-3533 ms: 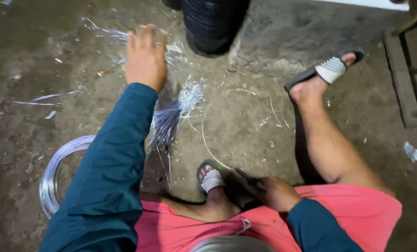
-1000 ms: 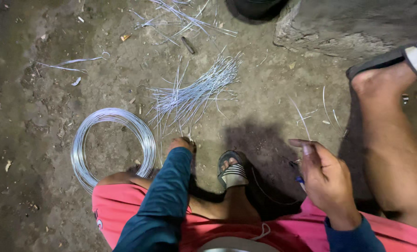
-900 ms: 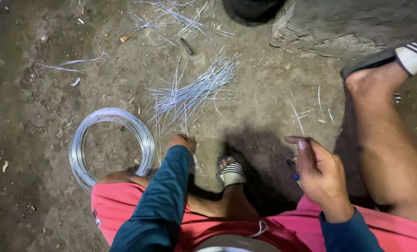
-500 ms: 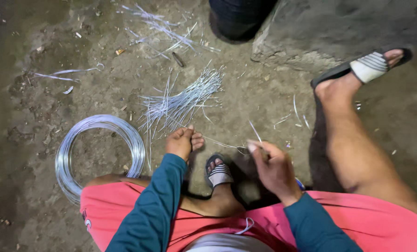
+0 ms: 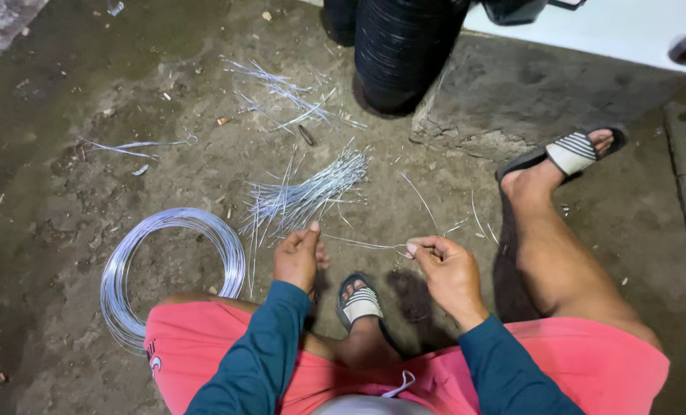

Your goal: The person sits on the floor and repeatedly cuts lengths of thin metal wire using pliers. They bend the wire, cut it, and place the pieces on the floor, continuing the process throughout the clip.

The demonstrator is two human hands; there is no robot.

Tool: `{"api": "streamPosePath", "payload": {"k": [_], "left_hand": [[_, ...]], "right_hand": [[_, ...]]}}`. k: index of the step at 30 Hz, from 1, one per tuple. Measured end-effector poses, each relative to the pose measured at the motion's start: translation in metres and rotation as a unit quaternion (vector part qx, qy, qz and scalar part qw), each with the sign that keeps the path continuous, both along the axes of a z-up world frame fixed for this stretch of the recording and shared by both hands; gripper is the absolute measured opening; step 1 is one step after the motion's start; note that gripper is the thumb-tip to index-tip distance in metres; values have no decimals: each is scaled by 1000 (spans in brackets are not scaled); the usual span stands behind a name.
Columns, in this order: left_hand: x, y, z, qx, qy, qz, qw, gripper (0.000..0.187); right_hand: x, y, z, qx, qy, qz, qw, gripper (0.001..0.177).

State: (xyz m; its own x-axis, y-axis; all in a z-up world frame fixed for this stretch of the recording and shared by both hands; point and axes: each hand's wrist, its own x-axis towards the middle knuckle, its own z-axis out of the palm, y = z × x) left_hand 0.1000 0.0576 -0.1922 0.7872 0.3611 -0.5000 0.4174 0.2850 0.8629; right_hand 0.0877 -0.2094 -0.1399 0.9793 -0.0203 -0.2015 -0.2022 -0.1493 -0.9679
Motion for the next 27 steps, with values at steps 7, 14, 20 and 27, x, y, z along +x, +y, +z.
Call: {"api": "streamPosePath", "payload": {"k": [7, 14, 20, 27], "left_hand": [[-63, -50, 94, 471, -356, -61, 805, 25], [-46, -49, 124, 571, -377, -296, 667, 33], [-9, -27, 102, 268, -279, -132, 913, 22], [16, -13, 109, 99, -219, -132, 962, 29]], "right_hand": [[-10, 1, 7, -5, -31, 22, 999, 18], [-17, 5, 33, 92, -44, 69, 992, 21], [-29, -10, 71, 29, -60, 83, 994, 48], [-35, -7, 76, 20, -71, 174, 982, 50]]}}
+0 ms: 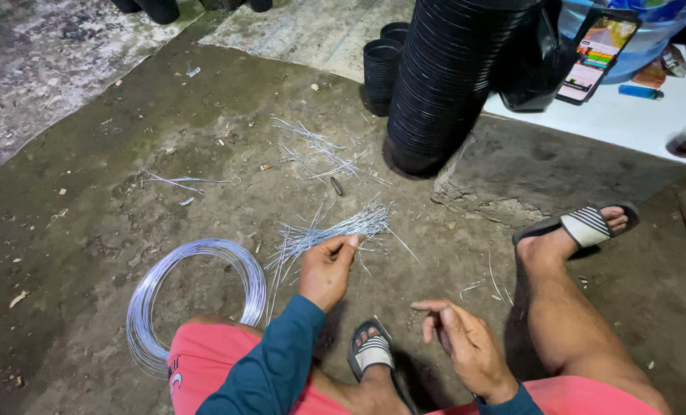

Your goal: The person sits on the floor and repeatedly cuts lengths of thin metal wire using pliers. They bend the wire, cut it, and place the pieces on the floor, continuing the process throughout the clip.

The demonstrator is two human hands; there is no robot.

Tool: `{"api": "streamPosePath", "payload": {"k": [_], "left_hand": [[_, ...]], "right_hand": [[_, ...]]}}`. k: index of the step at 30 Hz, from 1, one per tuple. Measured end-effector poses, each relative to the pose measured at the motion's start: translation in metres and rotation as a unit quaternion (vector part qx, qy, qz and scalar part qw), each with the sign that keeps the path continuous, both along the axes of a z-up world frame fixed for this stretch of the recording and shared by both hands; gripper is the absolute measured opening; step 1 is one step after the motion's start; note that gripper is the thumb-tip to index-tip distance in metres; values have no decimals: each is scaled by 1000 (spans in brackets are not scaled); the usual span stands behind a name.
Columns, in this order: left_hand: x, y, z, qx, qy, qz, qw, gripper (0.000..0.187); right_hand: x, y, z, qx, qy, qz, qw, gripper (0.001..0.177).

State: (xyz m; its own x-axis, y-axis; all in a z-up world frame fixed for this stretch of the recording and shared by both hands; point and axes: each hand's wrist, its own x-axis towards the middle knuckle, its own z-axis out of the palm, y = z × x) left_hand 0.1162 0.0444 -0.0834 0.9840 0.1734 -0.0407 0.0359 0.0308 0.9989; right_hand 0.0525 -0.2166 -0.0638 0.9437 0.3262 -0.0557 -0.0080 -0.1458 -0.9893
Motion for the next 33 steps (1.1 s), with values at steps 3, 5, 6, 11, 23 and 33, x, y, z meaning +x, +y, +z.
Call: {"api": "streamPosePath", "payload": {"k": [3, 5, 6, 11, 23, 33], "left_hand": [[-2, -7, 4, 21, 13, -17, 1000, 31], [-3, -10, 4, 37, 22, -19, 999, 32], [-2, -11, 3, 45, 26, -19, 998, 33], [12, -4, -10, -2, 13, -21, 1000, 33], [18, -1, -2, -49, 67, -49, 995, 32], [-13, -29, 37, 103, -38, -128, 986, 30]], "right_hand": [[-2, 1, -5, -7, 10, 19, 1000, 50], [-2, 1, -8, 1, 27, 21, 999, 51], [-3, -1, -9, 4, 22, 16, 1000, 51], [-6, -7, -13, 41, 8, 17, 999, 52], [-4, -8, -16, 52, 39, 15, 998, 54], [-3, -3, -18, 48, 46, 19, 998, 51]]}}
